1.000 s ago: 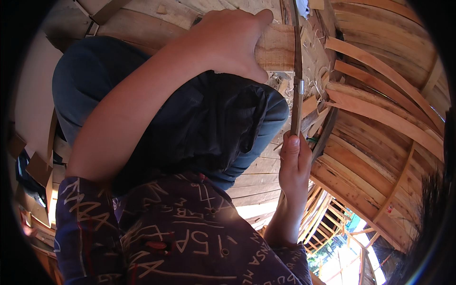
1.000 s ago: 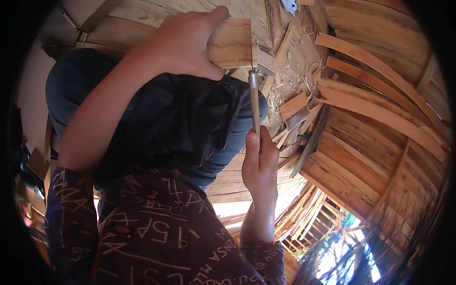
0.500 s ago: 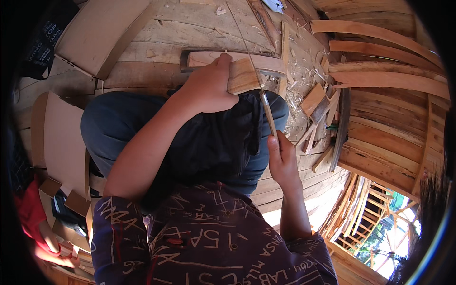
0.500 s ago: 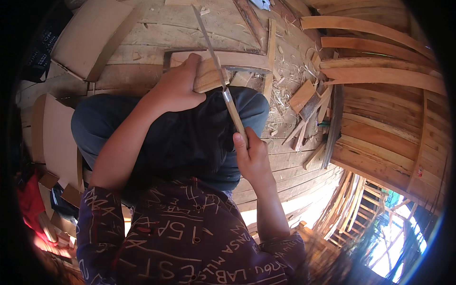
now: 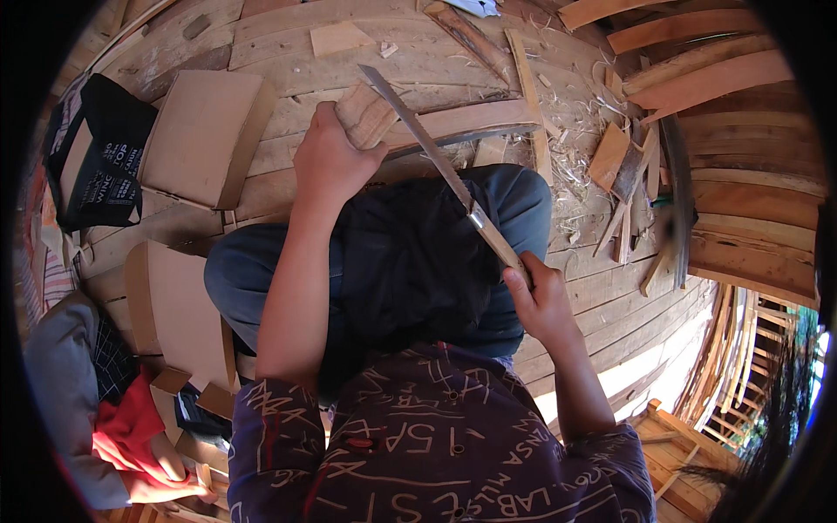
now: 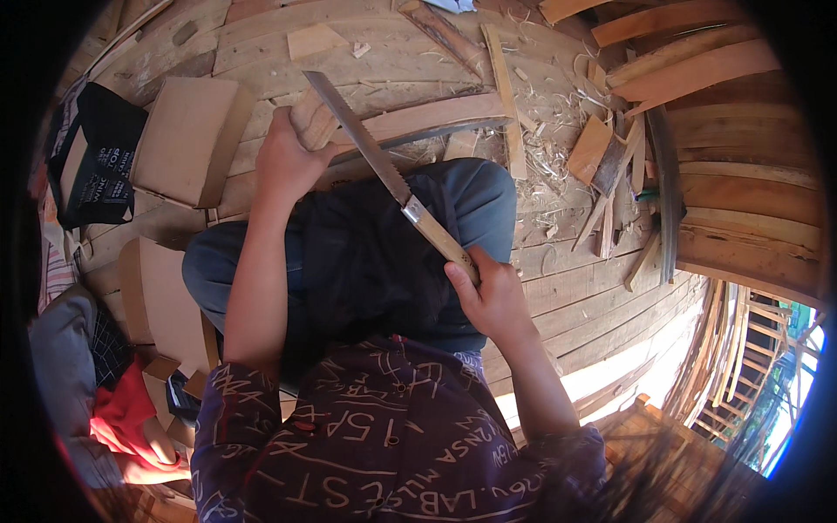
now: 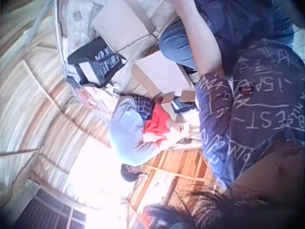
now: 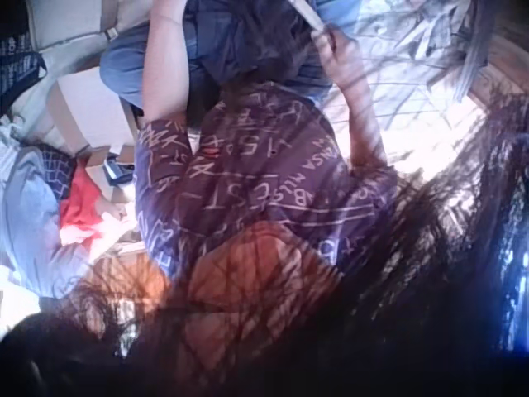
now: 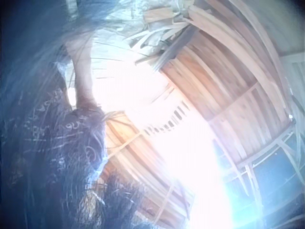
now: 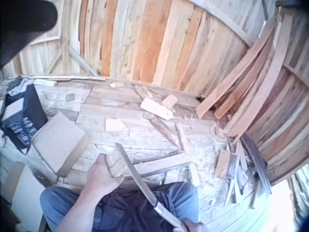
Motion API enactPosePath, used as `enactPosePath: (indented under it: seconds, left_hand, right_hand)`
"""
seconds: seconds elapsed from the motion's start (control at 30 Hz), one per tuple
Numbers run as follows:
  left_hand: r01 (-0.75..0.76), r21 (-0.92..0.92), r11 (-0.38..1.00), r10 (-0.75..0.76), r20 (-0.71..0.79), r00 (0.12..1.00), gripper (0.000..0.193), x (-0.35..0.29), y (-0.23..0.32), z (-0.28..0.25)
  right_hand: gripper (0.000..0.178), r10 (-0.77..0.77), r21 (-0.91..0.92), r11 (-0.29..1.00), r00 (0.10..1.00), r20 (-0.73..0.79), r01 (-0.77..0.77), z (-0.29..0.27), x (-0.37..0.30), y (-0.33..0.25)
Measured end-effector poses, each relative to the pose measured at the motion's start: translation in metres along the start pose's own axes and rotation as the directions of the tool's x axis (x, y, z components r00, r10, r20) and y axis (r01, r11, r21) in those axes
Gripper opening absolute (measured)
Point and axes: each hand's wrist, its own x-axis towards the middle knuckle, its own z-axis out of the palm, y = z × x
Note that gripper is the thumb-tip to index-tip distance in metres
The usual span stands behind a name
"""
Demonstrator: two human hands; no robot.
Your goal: The person uses a saw to cut a curved piece of wood while sitting on the floor, holding the wood steady by hand and with their leg.
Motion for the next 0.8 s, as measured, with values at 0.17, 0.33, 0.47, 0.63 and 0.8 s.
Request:
enactPosePath:
  seconds: [0.17, 0.33, 0.47, 0.63, 0.8]
  left_hand:
    - [0.067, -0.056, 0.996, -0.068, -0.013, 0.998, 0.070, 0.000, 0.005, 0.000]
    - [-0.021, -0.039, 0.999, 0.021, -0.012, 1.000, 0.073, -0.011, 0.013, 0.009]
    - [-0.068, -0.043, 0.997, 0.069, 0.024, 0.997, 0.074, -0.013, 0.015, 0.012]
    - [-0.111, 0.011, 0.994, 0.111, 0.039, 0.993, 0.072, -0.014, 0.007, 0.018]
    - [-0.118, 0.080, 0.990, 0.112, 0.069, 0.991, 0.069, -0.013, 0.006, 0.018]
  right_hand:
    - [0.035, 0.000, 0.070, 0.998, 0.992, -0.129, 0.009, -0.002, -0.002, 0.006]
    - [0.039, -0.023, -0.008, 1.000, 0.987, -0.162, 0.022, 0.009, 0.014, -0.001]
    - [0.032, -0.101, -0.090, 0.992, 0.982, -0.160, 0.087, 0.021, 0.028, 0.000]
    - [0.026, -0.142, -0.113, 0.985, 0.986, -0.092, 0.131, 0.037, 0.037, 0.001]
    - [0.024, -0.102, -0.185, 0.978, 0.994, -0.040, 0.093, 0.039, 0.037, 0.000]
